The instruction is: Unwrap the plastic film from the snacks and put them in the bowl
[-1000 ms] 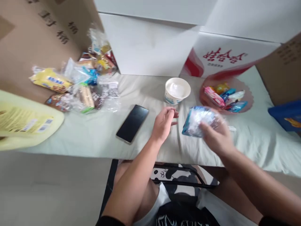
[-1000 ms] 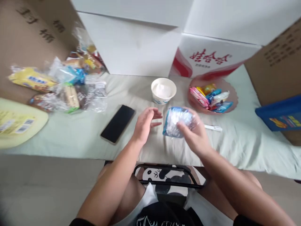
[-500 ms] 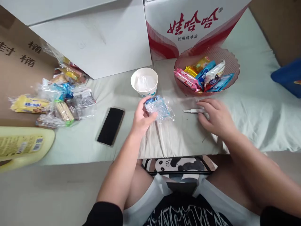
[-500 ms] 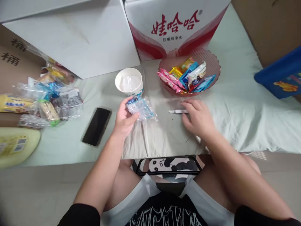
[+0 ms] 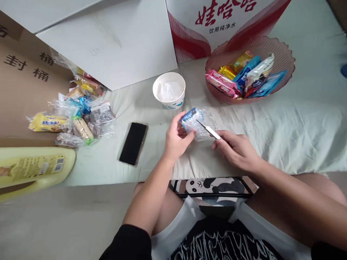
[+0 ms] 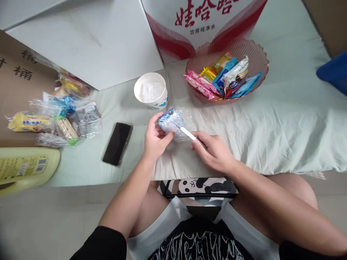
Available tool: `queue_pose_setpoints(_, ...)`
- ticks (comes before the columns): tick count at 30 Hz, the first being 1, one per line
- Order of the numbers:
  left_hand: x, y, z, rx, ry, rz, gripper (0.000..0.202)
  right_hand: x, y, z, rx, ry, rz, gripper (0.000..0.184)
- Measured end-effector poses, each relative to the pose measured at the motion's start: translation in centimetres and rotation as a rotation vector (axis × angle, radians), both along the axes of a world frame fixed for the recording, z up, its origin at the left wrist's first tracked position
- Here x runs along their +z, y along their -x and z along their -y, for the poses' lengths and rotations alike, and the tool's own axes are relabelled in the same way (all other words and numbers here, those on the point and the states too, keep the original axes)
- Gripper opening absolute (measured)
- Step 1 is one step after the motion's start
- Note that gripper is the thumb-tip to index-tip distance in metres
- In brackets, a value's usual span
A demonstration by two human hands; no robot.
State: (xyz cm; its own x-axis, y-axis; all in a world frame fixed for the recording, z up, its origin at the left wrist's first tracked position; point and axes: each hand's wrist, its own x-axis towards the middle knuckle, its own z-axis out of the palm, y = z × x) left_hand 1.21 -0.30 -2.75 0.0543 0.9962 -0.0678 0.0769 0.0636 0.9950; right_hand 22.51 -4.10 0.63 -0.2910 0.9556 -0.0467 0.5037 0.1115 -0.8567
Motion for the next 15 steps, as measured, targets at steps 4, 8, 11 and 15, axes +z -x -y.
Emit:
queue_pose_setpoints(4,0.2,-0.5,0.7,-0.016,0.023,0.064,0.072,-0.4,1.1,-0.3,0.023,0.023,0.032,0.032)
queue_pose_setpoints(8,0.7,1.1,-0.3,0.2,0.002,0.199,0.078,-0.7,0.2,-0.6,0.065,0.065,0.148,0.033)
queue_pose_setpoints(11,0.5,2.8,-1.1,0.256,0.011,0.12,0.072,-1.1,-1.4,-1.0,0.004,0.005,0.327,0.03)
queue_pose_setpoints(15,-0.2,4.4,-1.2,0.157,-0.139,-0.185,0.06,-2.1,-3.6,-2.0,-0.217,-0.228,0.579,0.031)
